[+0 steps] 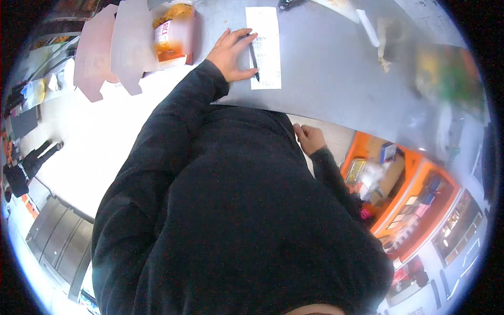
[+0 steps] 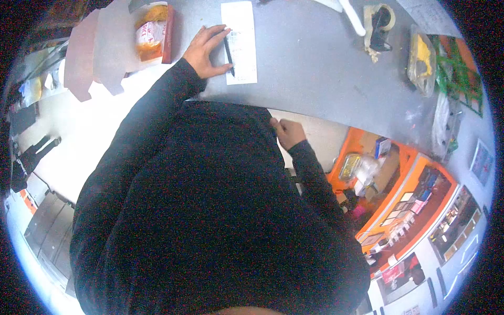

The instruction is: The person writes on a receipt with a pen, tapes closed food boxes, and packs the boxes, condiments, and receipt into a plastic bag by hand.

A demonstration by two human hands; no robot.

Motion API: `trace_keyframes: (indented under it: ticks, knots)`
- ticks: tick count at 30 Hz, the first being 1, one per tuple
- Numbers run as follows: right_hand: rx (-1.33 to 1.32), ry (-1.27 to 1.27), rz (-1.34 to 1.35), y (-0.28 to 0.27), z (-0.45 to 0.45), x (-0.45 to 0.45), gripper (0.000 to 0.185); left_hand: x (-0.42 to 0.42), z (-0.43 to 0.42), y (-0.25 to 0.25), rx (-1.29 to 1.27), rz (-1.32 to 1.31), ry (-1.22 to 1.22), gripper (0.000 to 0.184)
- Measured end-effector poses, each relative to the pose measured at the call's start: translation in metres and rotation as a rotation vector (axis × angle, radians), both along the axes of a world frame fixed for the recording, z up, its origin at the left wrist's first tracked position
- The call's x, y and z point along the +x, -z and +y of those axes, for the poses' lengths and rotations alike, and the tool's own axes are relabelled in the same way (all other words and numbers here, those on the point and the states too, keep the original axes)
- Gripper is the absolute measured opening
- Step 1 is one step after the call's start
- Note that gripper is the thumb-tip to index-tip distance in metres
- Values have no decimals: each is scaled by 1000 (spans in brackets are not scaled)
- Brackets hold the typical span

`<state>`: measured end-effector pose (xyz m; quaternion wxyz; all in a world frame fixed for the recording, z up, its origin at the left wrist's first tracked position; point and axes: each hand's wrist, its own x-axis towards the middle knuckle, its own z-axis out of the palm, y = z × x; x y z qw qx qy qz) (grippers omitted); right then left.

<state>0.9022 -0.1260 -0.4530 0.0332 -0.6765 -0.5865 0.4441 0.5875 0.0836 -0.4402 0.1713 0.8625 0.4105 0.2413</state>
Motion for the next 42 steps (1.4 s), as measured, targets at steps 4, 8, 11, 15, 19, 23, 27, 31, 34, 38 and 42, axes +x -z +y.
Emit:
trace_keyframes:
  ticks: [4, 8, 11, 15, 19, 23, 27, 31, 34, 38, 42]
  knots:
    - [-264, 308, 1, 55, -57, 0, 71, 0, -2, -3, -12, -96, -28, 86]
    - [-501, 553, 305, 100, -74, 1, 83, 2, -5, -7, -38, -227, -83, 88]
    - [-737, 667, 623, 100, -63, 3, 87, 0, -6, -9, 6, -267, -73, 89]
    - [-738, 502, 502, 38, -28, 4, 84, -10, -16, -40, 162, -295, -148, 86]
    - [-538, 176, 457, -8, 12, 15, 66, -53, -34, -107, 547, -23, -520, 79]
    - [-359, -140, 382, -30, 56, 15, 53, -123, -25, -120, 352, 34, -951, 75]
    - [-332, -181, 426, -61, 88, -9, 52, -108, -16, -122, -405, 90, -921, 68]
    - [-246, -190, 554, -68, 120, -33, 52, -78, -19, -46, 24, 566, -726, 106]
    - [23, -232, 501, -85, 160, -71, 53, -75, -33, -44, -42, 509, -657, 102]
    - [822, -402, 281, -93, 207, -160, 60, -102, -75, -80, -180, 590, -291, 101]
    - [744, -340, 245, -31, 202, -243, 78, -116, -139, -52, -99, 465, -606, 109]
